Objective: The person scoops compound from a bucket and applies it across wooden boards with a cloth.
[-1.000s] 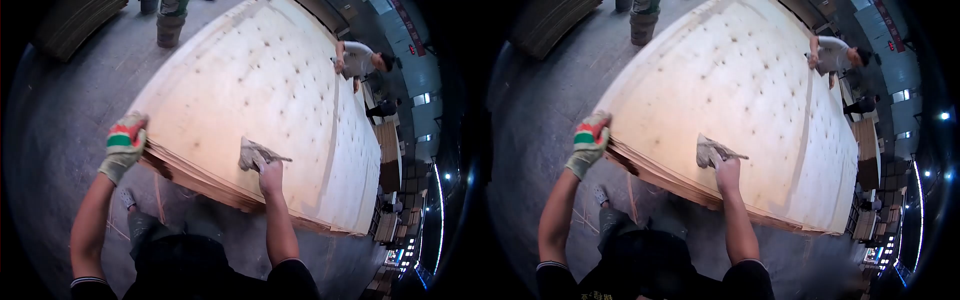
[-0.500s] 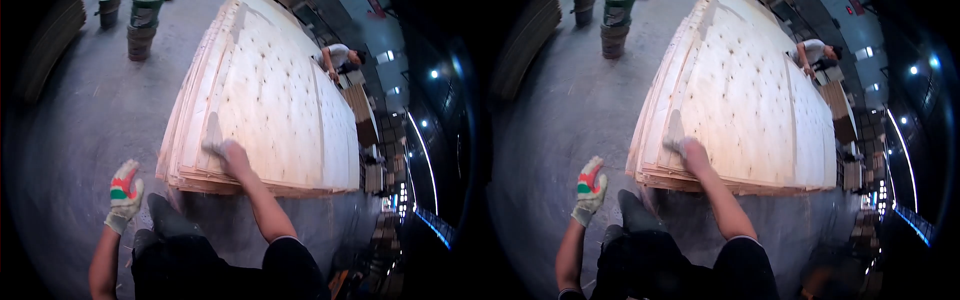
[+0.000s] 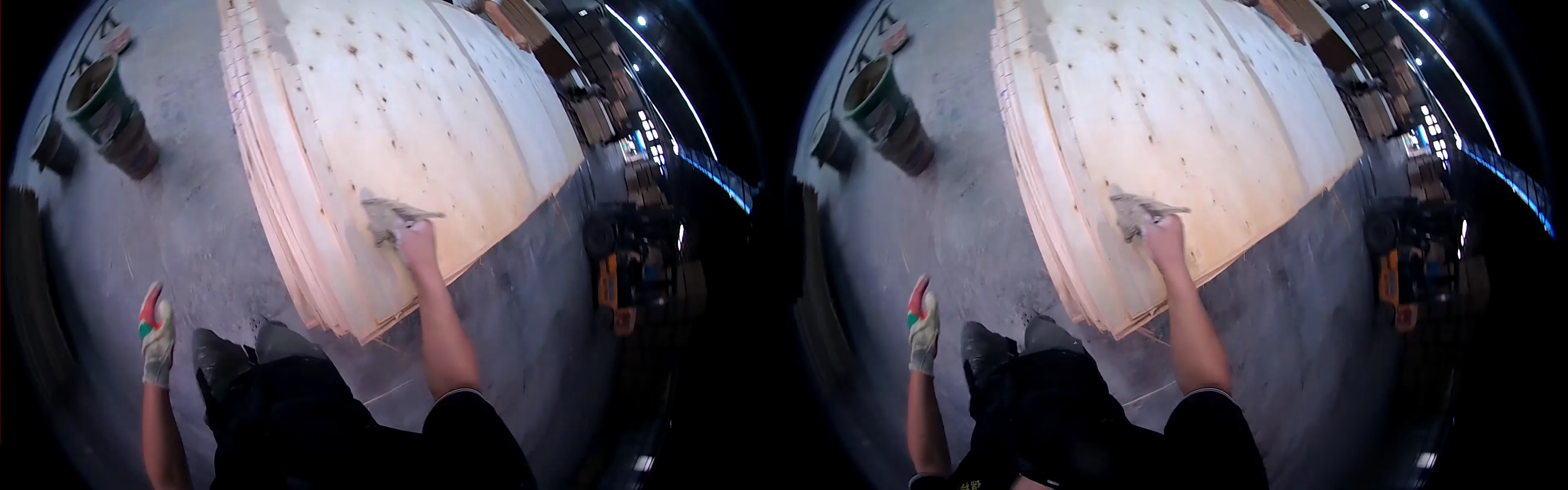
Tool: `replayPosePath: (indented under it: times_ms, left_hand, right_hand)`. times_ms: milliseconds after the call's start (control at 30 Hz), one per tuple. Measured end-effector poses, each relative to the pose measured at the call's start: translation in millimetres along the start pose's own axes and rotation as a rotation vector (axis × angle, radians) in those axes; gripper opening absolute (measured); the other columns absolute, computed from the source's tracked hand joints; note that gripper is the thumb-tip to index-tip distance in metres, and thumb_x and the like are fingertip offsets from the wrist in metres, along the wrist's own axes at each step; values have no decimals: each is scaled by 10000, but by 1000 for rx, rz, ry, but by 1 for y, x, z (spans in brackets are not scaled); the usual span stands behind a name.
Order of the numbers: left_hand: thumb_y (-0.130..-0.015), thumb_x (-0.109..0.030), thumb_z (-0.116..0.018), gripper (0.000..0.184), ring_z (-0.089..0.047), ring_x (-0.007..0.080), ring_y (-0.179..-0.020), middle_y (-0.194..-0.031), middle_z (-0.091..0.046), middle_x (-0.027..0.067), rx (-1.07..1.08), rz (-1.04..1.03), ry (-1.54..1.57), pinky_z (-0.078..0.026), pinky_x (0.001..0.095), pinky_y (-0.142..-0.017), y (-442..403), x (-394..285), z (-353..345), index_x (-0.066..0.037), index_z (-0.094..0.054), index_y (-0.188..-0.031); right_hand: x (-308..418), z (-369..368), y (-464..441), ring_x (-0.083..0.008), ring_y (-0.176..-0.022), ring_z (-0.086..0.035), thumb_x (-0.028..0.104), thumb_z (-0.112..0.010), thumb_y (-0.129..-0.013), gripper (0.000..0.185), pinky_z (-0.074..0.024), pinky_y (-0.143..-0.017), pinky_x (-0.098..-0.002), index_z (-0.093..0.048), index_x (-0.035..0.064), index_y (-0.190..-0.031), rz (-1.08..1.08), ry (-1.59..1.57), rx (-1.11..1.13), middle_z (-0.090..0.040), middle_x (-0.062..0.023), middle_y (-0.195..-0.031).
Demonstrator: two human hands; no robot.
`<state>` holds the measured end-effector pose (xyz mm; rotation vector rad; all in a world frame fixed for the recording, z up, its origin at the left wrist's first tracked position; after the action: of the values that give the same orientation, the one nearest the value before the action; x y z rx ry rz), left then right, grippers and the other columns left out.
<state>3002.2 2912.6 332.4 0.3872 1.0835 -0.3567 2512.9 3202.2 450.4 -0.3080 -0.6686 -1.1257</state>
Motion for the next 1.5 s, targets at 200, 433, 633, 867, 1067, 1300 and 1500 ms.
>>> replayPosePath:
  times_ms: [200,433,633,867,1067,1300,1500]
  left_hand:
    - [-1059,-276,-506,454,-444,229,-1370,-1475,-495,112,33,279,3,-314,356,-1156,-89,171,126,-47,-485,-1451]
    - [-1068,-347,-487,500,-457,201,-1353,-1471,-504,92,190,288,-56,-331,348,-1145,-353,190,193,-26,-473,-1452]
    - [-1074,-312,-475,480,-471,203,-1347,-1461,-517,93,403,-123,-150,-346,350,-1143,-610,24,155,-20,-473,-1455]
    - [-1069,-229,-480,423,-489,203,-1337,-1431,-552,110,625,-340,150,-343,342,-1146,-860,-128,8,-17,-505,-1434]
    - [-1070,-236,-479,420,-489,210,-1337,-1439,-544,118,756,-313,-14,-342,344,-1148,-1028,-171,-12,-7,-514,-1421]
    - [-1067,-302,-491,491,-481,225,-1345,-1470,-505,139,521,39,45,-350,368,-1154,-1260,-107,119,14,-477,-1443]
    - [-1061,-332,-504,509,-482,225,-1343,-1450,-525,135,673,56,-45,-339,366,-1160,-1421,-34,108,4,-482,-1443]
  right_hand:
    - [28,-31,31,-449,-876,-677,108,-624,-790,214,-538,-809,-484,-693,-60,-904,319,321,-244,-687,-281,-892]
    - [43,-75,55,-347,-924,-707,102,-614,-835,254,-526,-817,-407,-708,-41,-1023,-532,160,-664,-719,-236,-944]
    - [161,-150,-62,-451,-923,-658,143,-644,-801,237,-514,-826,-504,-709,-16,-963,-619,217,-793,-693,-257,-963]
    - [369,-258,-349,-401,-857,-666,146,-646,-768,179,-523,-773,-519,-706,-15,-821,-426,373,-621,-672,-234,-871]
    - [495,-324,-547,-284,-885,-694,26,-592,-859,185,-553,-706,-439,-680,-46,-1005,-425,-632,-291,-699,-175,-1042]
    - [588,-378,-672,-243,-941,-682,-4,-538,-930,292,-586,-782,-382,-606,7,-1213,-425,-1472,-582,-661,-105,-1074]
    - [574,-350,-614,-251,-1001,-657,-5,-515,-923,324,-595,-817,-372,-573,-26,-1241,-553,-1069,-1073,-620,-135,-1190]
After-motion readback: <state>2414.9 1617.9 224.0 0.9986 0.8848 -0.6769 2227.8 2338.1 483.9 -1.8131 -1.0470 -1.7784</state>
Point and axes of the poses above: each hand's wrist, its own y-axis away from the middle knuckle, its own z-axis out of the back of the hand, x = y × z, the point moved 7 cm from there along -y, towards the middle knuckle
